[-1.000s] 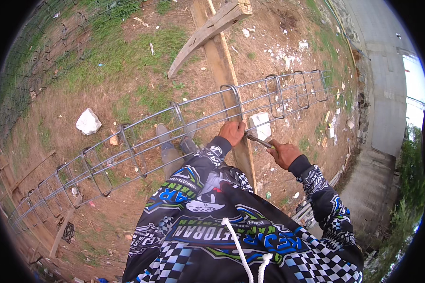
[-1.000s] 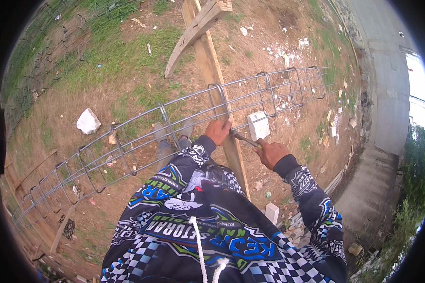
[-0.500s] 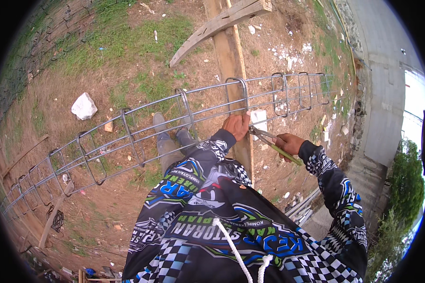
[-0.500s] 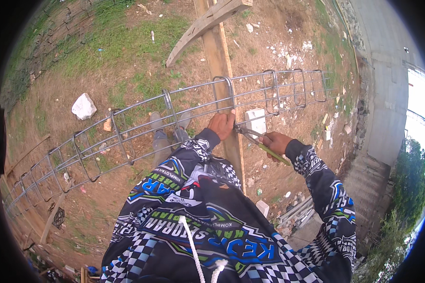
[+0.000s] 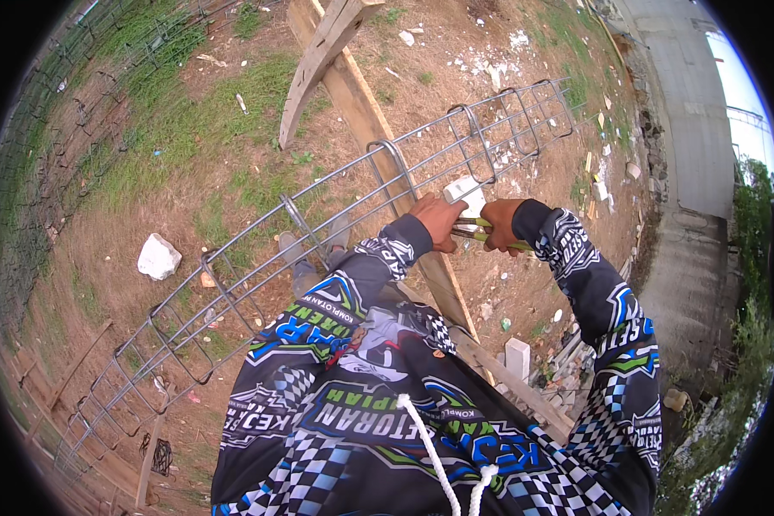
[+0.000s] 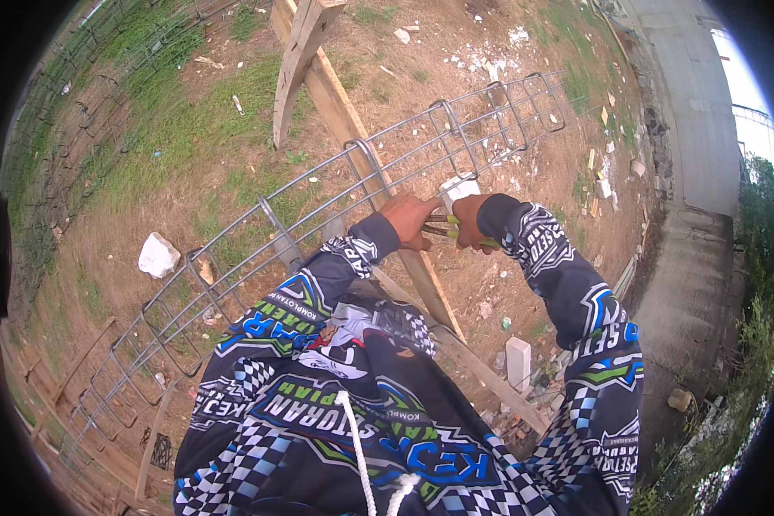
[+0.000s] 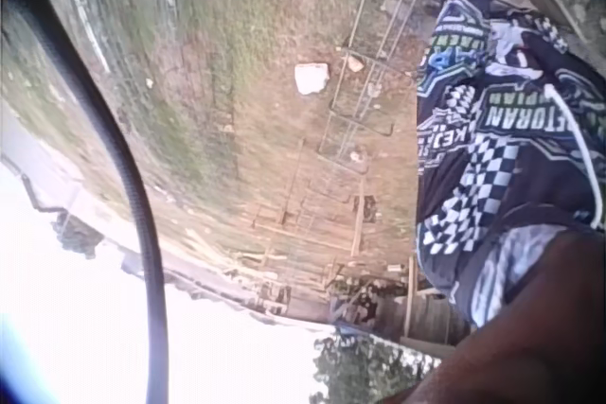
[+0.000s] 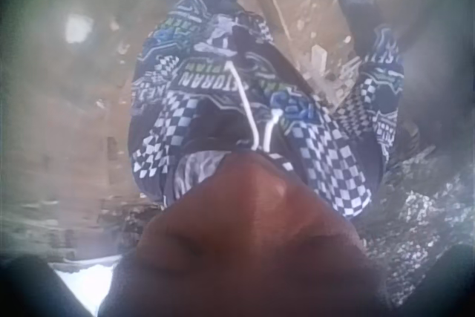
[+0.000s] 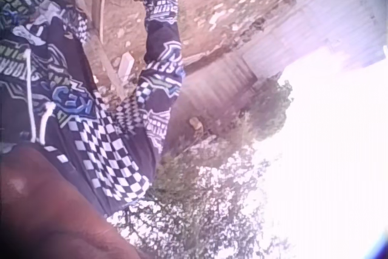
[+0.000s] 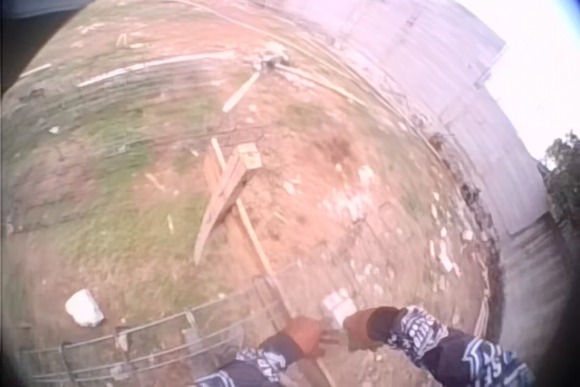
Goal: The person uses pliers to bend and secure metal wires on a wire mesh frame resting on wooden supports. They repeatedly clamp and twist wire segments to join them, moving along the frame to complete multiple joints.
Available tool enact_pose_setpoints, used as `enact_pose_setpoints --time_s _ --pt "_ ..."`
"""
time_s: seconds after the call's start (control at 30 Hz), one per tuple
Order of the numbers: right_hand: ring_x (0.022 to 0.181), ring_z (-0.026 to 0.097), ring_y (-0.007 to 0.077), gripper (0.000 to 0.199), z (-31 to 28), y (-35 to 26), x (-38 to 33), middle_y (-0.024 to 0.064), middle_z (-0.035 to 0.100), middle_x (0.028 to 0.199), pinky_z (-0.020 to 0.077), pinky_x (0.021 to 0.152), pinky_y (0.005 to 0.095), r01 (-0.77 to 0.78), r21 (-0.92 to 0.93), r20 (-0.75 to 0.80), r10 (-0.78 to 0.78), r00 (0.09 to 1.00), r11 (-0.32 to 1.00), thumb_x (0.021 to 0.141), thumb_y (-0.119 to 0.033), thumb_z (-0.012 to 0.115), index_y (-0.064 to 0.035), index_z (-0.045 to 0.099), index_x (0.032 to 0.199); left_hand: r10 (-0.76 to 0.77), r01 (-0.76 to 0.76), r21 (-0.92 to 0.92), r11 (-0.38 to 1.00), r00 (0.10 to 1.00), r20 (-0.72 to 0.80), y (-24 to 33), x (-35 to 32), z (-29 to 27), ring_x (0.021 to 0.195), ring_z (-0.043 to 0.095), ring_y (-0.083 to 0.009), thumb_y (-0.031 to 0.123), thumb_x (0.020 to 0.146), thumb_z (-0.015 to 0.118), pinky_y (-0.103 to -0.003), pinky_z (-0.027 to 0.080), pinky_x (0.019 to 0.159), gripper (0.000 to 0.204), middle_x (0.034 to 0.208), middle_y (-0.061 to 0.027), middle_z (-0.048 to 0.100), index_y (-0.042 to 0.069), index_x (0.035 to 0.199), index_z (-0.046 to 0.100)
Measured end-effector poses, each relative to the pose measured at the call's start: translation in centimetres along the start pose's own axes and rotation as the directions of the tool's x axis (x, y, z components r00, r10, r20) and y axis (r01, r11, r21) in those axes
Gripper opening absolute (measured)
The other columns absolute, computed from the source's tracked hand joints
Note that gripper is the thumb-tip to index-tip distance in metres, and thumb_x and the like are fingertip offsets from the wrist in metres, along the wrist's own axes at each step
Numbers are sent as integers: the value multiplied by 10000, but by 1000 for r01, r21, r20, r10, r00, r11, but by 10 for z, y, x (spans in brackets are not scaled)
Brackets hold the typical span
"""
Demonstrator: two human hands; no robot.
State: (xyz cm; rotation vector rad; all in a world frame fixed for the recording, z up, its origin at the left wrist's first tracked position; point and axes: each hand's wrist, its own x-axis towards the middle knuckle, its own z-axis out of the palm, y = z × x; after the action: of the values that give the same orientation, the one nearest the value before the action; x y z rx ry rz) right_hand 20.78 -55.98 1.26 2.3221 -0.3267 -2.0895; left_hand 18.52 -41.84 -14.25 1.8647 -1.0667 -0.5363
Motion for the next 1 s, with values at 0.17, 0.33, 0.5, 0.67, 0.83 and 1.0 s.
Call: enact_pose_setpoints --time_s 0.17,0.33,0.5,0.67,0.83,1.0 --pt "594 702 220 272 -2 -17 -10 122 696 726 566 512 347 -63 -138 -35 58 998 989 844 -180 730 71 658 921 -4 137 -205 969 840 543 -3 49 -1 1011 669 -332 456 595 893 -405 488 884 742 1055 -160 714 53 1170 653" --pt "674 729 253 277 0 -17 -9 138 736 798 578 592 368 -96 -182 -58 87 995 979 834 -166 661 44 692 1011 -3 121 -163 979 812 583 -4 60 -11 890 687 -302 588 542 876 -390 518 798 748 940 -128 724 68 1061 737" --pt "647 728 242 289 -6 -21 -16 142 720 752 583 571 361 -66 -163 -85 52 995 984 823 -176 716 93 680 921 -72 132 -63 989 817 572 -4 63 -15 917 681 -294 592 536 876 -385 516 805 774 999 -124 718 69 1089 735" --pt "651 729 245 278 2 -16 -16 145 720 753 580 580 366 -80 -94 -73 73 995 992 816 -171 719 88 684 909 -87 230 -64 971 589 803 6 77 -16 960 644 -287 475 663 875 -386 510 808 820 1140 -129 675 175 1358 562" --pt "656 729 248 270 -5 -15 -11 145 719 757 582 579 359 -79 -93 -91 71 993 993 807 -168 728 81 688 904 -78 322 -138 936 576 814 -13 88 -10 970 620 -252 400 671 899 -368 479 831 723 1099 -104 673 128 1279 617" --pt "660 729 248 311 -6 -12 -12 159 721 801 588 581 358 -47 -36 -91 43 995 998 798 -148 728 76 665 1005 -4 71 -122 990 878 479 4 60 -24 835 689 -308 382 618 889 -395 514 772 582 870 -126 724 67 1070 701"
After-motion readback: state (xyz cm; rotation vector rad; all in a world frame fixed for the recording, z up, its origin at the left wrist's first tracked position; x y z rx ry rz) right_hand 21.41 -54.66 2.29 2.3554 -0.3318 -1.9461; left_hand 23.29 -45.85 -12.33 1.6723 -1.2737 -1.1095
